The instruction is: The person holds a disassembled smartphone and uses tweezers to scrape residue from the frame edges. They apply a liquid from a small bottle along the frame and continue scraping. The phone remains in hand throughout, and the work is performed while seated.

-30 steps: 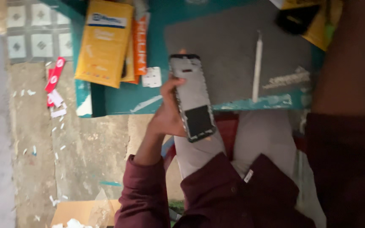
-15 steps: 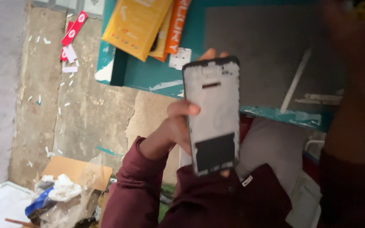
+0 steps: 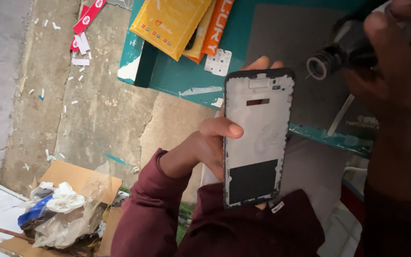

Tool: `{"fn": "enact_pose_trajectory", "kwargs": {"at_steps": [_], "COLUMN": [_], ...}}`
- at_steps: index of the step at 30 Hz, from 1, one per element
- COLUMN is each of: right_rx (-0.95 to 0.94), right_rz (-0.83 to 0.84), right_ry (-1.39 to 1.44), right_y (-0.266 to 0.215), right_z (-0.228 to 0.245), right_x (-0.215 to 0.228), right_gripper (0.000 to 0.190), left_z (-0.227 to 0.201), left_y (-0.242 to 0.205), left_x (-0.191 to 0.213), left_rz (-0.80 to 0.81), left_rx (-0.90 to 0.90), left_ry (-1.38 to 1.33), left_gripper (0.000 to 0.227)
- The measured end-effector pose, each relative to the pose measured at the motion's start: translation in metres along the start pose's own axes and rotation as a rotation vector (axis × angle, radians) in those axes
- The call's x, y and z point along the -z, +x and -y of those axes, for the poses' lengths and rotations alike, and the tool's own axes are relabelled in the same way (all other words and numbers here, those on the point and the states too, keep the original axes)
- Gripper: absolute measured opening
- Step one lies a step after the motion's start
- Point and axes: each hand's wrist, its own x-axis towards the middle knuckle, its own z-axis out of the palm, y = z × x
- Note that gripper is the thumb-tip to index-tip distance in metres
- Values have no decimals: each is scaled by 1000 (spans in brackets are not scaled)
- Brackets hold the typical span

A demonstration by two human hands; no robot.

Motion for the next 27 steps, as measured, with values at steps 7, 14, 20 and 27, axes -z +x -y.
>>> {"fn": "enact_pose_trajectory", "kwargs": {"at_steps": [7,14,20,27], "right_rx": [-46,-69,-86,-71], "right_rz": [28,46,106,63], "right_ry": [26,-179,-181,-138], "right_y": [5,-10,-14,3], "right_z": [11,16,16,17], "right_x": [7,-2,-9,7], "right_gripper": [75,71,70,75], "left_z": [6,5,11,8], "left_y": [3,0,2,0], "left_x": [0,6,9,8], "left_rz": [8,38,53,55], "left_rx": [-21,-9,-34,-10], "left_ry": [-12,22,-1,3], "left_gripper": [97,99,99,98]}}
